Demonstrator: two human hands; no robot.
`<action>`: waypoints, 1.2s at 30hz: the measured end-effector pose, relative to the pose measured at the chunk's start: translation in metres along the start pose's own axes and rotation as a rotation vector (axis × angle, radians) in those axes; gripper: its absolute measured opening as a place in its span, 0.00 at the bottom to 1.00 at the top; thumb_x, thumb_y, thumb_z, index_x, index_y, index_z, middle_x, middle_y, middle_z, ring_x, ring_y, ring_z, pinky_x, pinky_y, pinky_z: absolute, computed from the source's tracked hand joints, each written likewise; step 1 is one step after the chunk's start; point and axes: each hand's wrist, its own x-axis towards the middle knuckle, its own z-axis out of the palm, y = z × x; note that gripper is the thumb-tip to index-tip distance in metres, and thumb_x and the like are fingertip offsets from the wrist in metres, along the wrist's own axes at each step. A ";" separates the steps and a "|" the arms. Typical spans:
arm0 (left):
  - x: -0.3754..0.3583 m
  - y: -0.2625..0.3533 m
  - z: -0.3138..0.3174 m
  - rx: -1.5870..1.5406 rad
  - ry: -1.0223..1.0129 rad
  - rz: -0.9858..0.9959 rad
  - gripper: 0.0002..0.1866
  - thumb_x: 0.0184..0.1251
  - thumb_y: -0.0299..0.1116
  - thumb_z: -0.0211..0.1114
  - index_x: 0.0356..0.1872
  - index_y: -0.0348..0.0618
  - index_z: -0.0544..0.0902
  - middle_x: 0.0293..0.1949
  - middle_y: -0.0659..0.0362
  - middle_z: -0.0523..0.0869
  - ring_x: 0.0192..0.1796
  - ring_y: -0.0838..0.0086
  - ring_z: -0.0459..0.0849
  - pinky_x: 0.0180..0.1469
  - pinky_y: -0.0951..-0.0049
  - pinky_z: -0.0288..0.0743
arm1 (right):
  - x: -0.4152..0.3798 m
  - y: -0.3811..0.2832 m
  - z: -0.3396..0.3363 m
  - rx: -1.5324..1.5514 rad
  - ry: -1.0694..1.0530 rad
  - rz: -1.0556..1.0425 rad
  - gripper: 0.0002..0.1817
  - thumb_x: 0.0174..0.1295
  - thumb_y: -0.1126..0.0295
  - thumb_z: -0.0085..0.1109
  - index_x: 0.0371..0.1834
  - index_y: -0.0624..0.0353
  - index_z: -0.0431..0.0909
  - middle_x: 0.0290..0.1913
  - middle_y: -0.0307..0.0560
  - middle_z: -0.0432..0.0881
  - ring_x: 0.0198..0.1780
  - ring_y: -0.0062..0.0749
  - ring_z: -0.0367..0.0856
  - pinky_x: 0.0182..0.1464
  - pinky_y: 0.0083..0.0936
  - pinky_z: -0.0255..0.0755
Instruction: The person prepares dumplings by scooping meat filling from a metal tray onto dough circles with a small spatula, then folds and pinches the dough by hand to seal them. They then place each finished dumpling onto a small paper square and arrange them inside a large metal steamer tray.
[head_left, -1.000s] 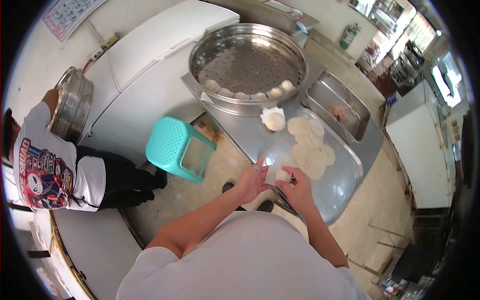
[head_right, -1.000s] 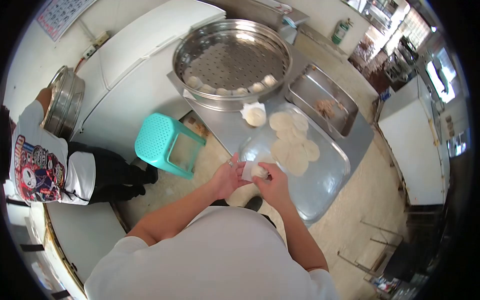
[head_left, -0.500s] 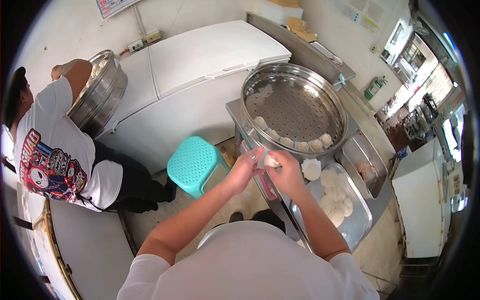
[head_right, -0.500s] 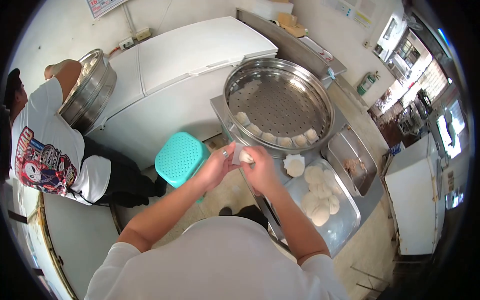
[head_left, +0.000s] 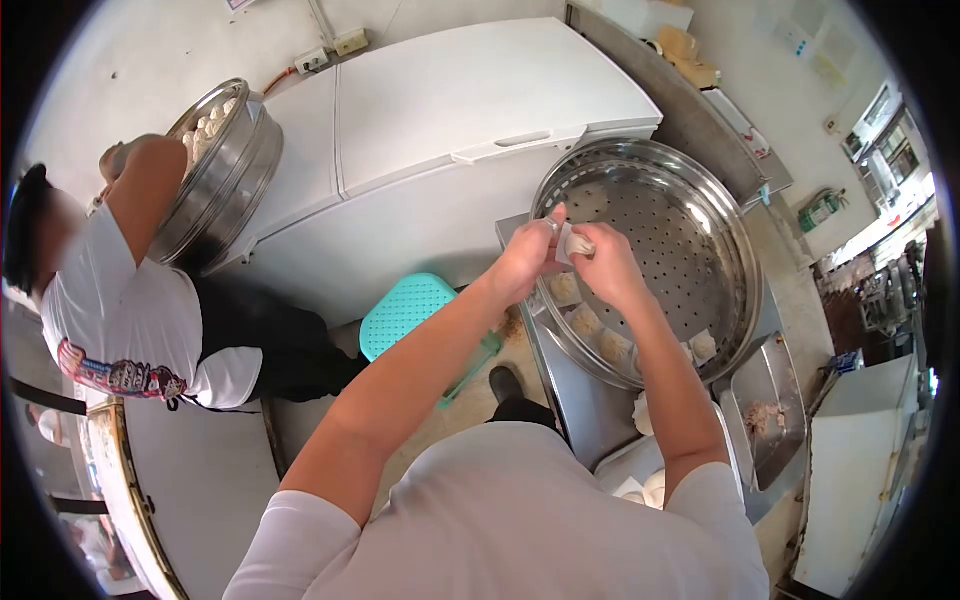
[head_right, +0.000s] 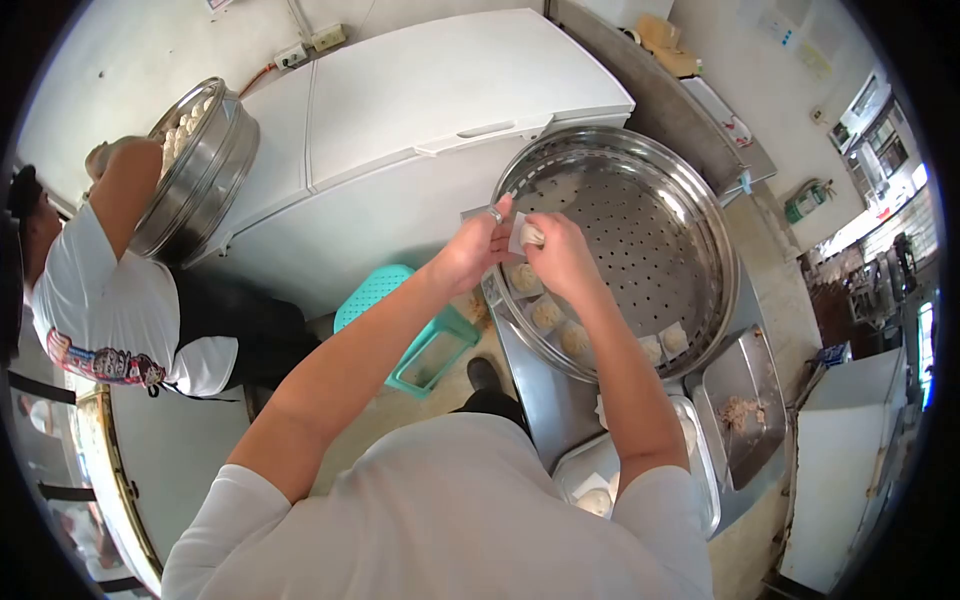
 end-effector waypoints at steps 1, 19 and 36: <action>0.001 0.003 -0.004 0.015 0.088 0.012 0.33 0.84 0.58 0.49 0.68 0.35 0.74 0.61 0.48 0.84 0.63 0.61 0.81 0.68 0.57 0.71 | 0.011 0.010 0.008 -0.010 -0.033 0.010 0.19 0.56 0.76 0.66 0.53 0.64 0.83 0.53 0.62 0.84 0.55 0.62 0.83 0.58 0.47 0.78; -0.193 -0.112 -0.110 -0.116 0.589 -0.112 0.32 0.81 0.51 0.56 0.70 0.31 0.71 0.60 0.46 0.84 0.62 0.59 0.83 0.64 0.57 0.77 | 0.038 0.082 0.068 -0.094 -0.341 0.015 0.19 0.57 0.76 0.63 0.54 0.62 0.80 0.52 0.62 0.81 0.56 0.63 0.81 0.58 0.50 0.77; -0.221 -0.114 -0.110 -0.221 0.652 -0.039 0.28 0.83 0.48 0.55 0.67 0.33 0.74 0.60 0.45 0.84 0.59 0.60 0.85 0.63 0.59 0.78 | 0.050 0.080 0.060 -0.128 -0.489 -0.033 0.24 0.55 0.76 0.65 0.58 0.57 0.85 0.58 0.62 0.81 0.61 0.61 0.79 0.65 0.46 0.75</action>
